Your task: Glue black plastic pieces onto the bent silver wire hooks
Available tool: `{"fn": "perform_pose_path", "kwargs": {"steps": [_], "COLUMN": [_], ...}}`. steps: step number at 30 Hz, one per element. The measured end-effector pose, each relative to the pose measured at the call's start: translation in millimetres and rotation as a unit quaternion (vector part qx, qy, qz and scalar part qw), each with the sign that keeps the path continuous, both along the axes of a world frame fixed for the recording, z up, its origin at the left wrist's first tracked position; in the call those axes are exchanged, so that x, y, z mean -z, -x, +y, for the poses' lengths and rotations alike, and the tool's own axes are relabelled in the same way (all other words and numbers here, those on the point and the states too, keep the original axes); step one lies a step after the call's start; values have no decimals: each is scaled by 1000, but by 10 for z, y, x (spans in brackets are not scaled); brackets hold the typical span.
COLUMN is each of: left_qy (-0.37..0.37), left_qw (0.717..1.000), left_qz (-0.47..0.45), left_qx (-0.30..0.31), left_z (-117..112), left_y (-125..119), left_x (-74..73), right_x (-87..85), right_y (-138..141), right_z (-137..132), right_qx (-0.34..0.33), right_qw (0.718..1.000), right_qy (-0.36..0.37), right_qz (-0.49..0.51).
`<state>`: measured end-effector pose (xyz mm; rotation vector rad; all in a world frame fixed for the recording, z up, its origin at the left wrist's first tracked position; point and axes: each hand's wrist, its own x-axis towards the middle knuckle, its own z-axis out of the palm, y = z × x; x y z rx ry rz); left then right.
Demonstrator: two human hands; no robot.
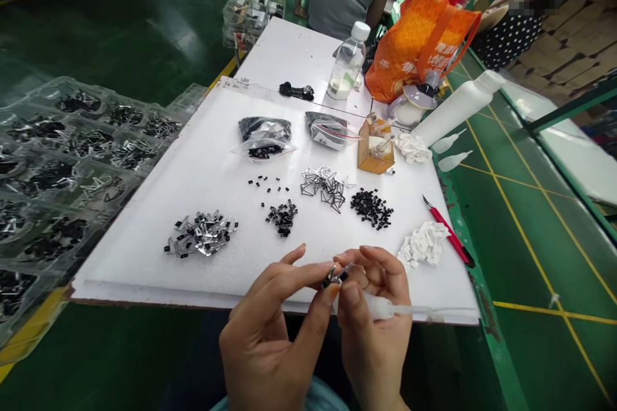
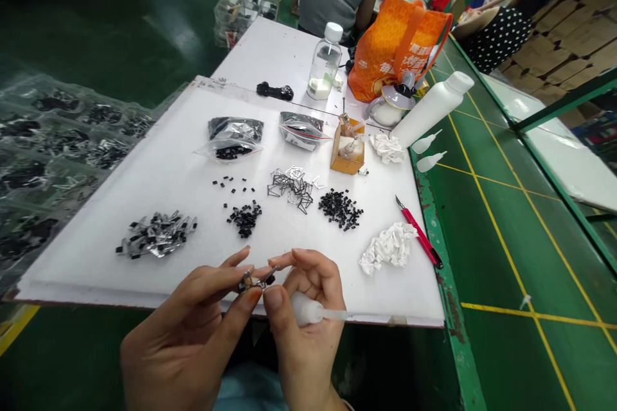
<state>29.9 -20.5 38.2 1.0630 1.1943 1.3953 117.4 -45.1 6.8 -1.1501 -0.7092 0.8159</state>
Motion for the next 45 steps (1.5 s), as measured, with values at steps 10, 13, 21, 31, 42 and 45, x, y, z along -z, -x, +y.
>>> {"fn": "perform_pose_path", "kwargs": {"steps": [10, 13, 21, 31, 42, 45], "left_qy": [298, 290, 223, 173, 162, 163], "left_qw": [931, 935, 957, 971, 972, 972], "left_qz": [-209, -207, -185, -162, -168, -166], "left_qx": [3, -10, 8, 27, 38, 27], "left_z": [249, 234, 208, 173, 156, 165], "left_y": [131, 164, 219, 205, 121, 106], "left_x": [52, 51, 94, 83, 100, 104], "right_x": [-129, -224, -172, -464, -550, -523], "right_y": [-1579, -1782, -1692, -1232, -538, -540], "right_z": [1406, 1748, 1811, 1277, 349, 359], "right_qx": [116, 39, 72, 251, 27, 30], "right_qw": [906, 883, 839, 880, 981, 980], "right_qy": [68, 79, 67, -67, -120, -112], "right_qz": [-400, -461, -535, -397, -149, -162]}}
